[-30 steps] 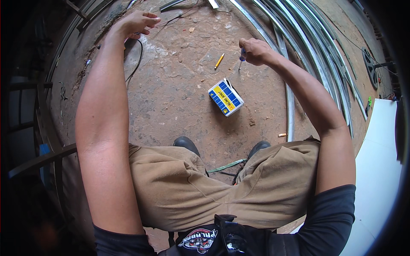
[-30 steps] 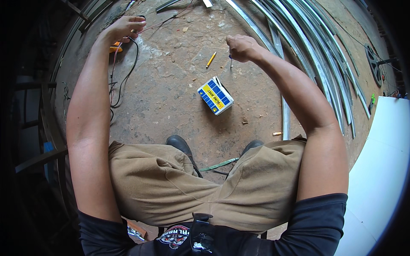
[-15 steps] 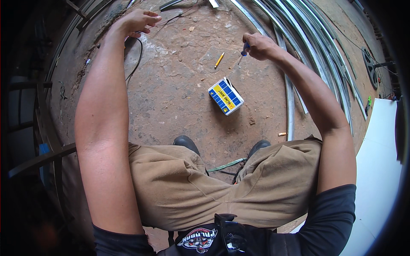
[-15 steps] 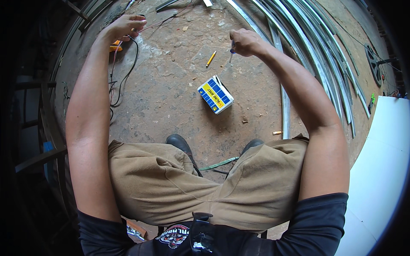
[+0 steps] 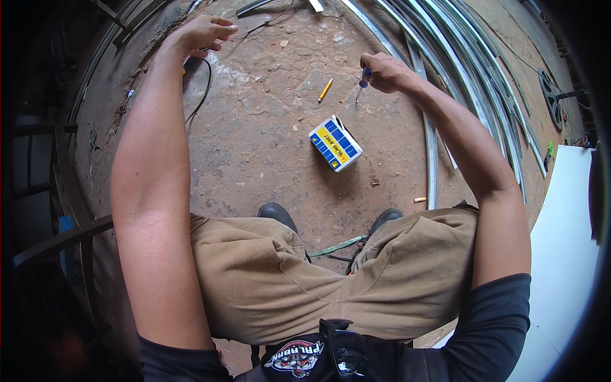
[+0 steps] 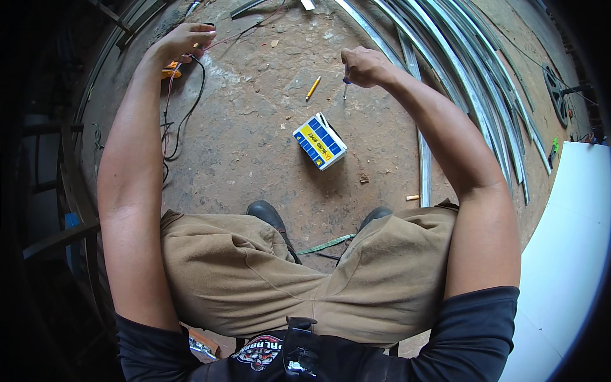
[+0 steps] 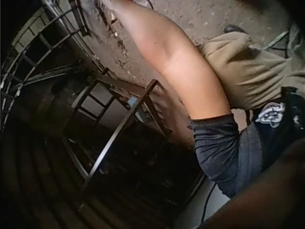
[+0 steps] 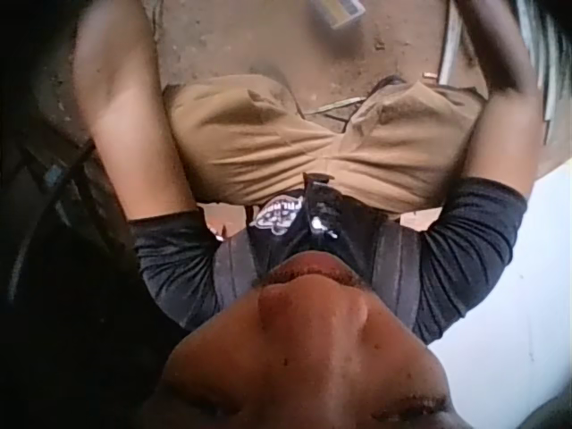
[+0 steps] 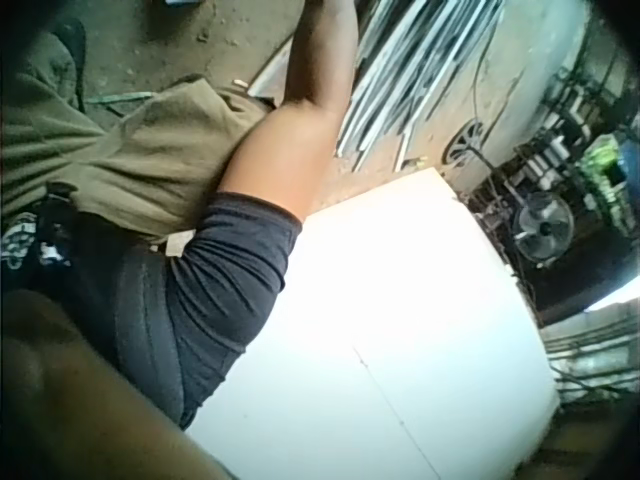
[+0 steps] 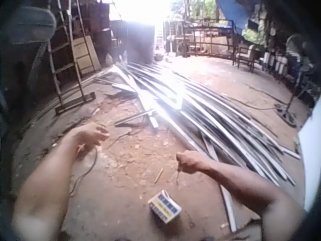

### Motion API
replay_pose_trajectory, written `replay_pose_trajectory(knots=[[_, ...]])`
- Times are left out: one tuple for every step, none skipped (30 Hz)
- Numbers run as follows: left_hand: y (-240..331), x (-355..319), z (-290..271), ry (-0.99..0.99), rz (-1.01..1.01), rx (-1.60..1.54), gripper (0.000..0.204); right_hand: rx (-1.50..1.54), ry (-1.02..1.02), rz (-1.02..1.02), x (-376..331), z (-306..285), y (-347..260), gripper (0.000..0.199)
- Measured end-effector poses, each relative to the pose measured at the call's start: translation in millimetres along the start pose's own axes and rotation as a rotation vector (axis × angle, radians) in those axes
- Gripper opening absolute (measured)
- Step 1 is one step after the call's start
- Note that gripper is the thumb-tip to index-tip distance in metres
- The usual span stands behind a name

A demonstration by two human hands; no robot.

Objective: Organizing small rivets and using a screwdriver to prepare materials in a workshop.

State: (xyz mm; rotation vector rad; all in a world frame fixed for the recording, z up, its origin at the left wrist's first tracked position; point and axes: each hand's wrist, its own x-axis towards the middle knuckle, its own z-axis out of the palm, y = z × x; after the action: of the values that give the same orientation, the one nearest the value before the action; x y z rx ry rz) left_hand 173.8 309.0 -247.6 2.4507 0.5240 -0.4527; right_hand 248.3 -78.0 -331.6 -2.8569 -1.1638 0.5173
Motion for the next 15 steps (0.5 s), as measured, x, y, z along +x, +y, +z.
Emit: replay_pose_trajectory(knots=[[1,0,0,0.0,0.009,-0.005,0.061,0.003,0.021,-0.004,1,-1,3,0.025],[2,0,0,0.0,0.017,-0.01,0.061,0.006,0.041,-0.009,2,-1,5,0.026],[4,0,1,-0.001,0.017,-0.011,0.061,0.006,0.04,-0.009,3,-1,8,0.026],[4,-1,1,0.015,0.012,-0.02,0.061,0.006,0.046,0.0,3,-6,7,0.026],[4,-2,1,0.031,0.007,-0.03,0.06,0.006,0.051,0.008,3,-9,6,0.027],[4,-3,1,0.03,0.005,-0.029,0.06,0.007,0.049,0.007,4,-8,6,0.027],[4,-3,1,0.029,0.007,-0.035,0.06,0.005,0.062,-0.005,5,-9,7,0.026],[4,-2,1,0.028,0.01,-0.041,0.06,0.003,0.074,-0.016,6,-8,8,0.025],[3,-2,1,0.028,0.01,-0.041,0.06,0.003,0.074,-0.016,5,-5,7,0.025],[4,-1,2,0.023,0.009,-0.039,0.06,-0.003,0.052,-0.002,3,0,5,0.024],[4,-1,2,0.017,0.008,-0.037,0.06,-0.009,0.031,0.013,1,5,4,0.023],[5,0,2,0.015,0.01,-0.038,0.06,0.017,0.047,0.02,-2,9,3,0.022],[5,0,0,0.015,0.003,-0.044,0.06,0.016,0.035,0.017,2,11,2,0.022],[4,-1,-1,0.015,-0.003,-0.05,0.06,0.015,0.024,0.015,6,12,2,0.023],[5,-1,-2,0.017,-0.004,-0.048,0.06,0.016,0.026,0.013,7,13,3,0.023]])
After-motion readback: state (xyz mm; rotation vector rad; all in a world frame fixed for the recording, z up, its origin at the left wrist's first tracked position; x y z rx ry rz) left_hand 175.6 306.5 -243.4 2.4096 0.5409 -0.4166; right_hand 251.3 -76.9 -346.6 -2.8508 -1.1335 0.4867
